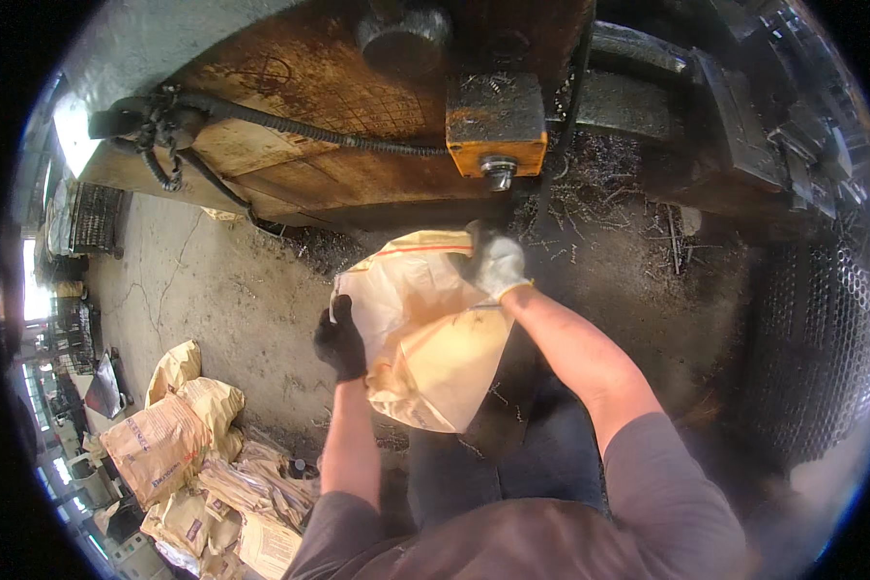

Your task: The person repeatedly loads metal tubes into a lathe chuck, secures them, and removes them after machining. They then place the processed tubes into a sack and carry the sack to a pile of other sacks. The person wears gloves and works in a metal fabrication workshop.

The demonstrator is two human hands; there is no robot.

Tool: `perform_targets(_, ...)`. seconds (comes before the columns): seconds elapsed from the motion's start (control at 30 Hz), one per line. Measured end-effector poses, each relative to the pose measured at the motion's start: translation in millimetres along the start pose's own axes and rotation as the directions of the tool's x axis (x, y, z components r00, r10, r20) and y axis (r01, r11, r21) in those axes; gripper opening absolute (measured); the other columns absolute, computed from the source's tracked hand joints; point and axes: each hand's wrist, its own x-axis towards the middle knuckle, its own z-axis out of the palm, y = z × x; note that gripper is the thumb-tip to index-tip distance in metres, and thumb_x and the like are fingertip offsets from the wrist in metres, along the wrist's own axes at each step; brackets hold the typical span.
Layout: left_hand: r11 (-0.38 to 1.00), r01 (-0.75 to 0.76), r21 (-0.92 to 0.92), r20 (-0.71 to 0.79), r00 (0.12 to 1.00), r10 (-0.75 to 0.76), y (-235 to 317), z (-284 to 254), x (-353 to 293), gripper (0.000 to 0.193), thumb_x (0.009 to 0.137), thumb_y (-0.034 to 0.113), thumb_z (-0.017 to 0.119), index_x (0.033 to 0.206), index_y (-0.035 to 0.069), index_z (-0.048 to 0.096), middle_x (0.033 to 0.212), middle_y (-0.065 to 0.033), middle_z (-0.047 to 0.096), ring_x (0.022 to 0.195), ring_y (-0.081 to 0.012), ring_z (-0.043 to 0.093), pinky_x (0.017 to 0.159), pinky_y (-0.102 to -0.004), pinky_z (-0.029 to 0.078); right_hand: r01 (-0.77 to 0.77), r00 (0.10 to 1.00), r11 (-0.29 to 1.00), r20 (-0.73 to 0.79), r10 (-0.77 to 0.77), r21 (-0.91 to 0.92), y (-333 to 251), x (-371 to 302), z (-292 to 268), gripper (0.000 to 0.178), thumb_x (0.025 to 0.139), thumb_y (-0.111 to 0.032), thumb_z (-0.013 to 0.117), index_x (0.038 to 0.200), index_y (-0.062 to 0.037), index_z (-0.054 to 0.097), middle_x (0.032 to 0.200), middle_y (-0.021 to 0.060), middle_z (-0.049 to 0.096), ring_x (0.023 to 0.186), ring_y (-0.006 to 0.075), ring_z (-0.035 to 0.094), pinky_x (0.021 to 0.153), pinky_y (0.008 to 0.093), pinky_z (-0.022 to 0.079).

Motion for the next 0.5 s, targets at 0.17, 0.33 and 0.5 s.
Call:
perform_targets(0.17,0.976,0.092,-0.199,-0.240,0.961,-0.140,-68,33,-18,0.034,0.105,0.031,0.068,0.105,-0.001,0.078,0.103,-0.0142,0.079,0.091,-0.0249,0.073,0.081,-0.0358,0.055,-0.030,0.996,0.991,0.082,0.041,-0.131,-39,16,14,0.042,0.097,-0.054,0.064,0.107,-0.0133,0.069,0.090,0.0188,0.075,0.084,0.0422,0.073,0.070,0.0527,0.058)
perform_targets(0.33,0.958,0.279,0.072,-0.060,0.960,-0.275,-110,18,49,0.058,0.099,0.055,0.066,0.114,0.001,0.078,0.108,-0.0160,0.079,0.097,-0.0315,0.074,0.087,-0.0436,0.054,-0.064,0.928,0.977,0.348,0.134,-0.205,-42,59,49,0.059,0.099,-0.059,0.052,0.106,-0.0062,0.078,0.101,0.0242,0.075,0.097,0.0438,0.073,0.082,0.0533,0.057)
perform_targets(0.5,0.888,0.312,0.337,0.317,0.851,-0.419,-174,16,84,0.066,0.094,0.063,0.067,0.118,0.002,0.078,0.109,-0.0198,0.079,0.098,-0.0339,0.074,0.088,-0.0465,0.054,-0.170,0.767,0.949,0.569,0.298,-0.267,24,76,88,0.055,0.096,-0.051,0.054,0.104,-0.0037,0.079,0.109,0.0247,0.076,0.108,0.0421,0.073,0.091,0.0498,0.056)
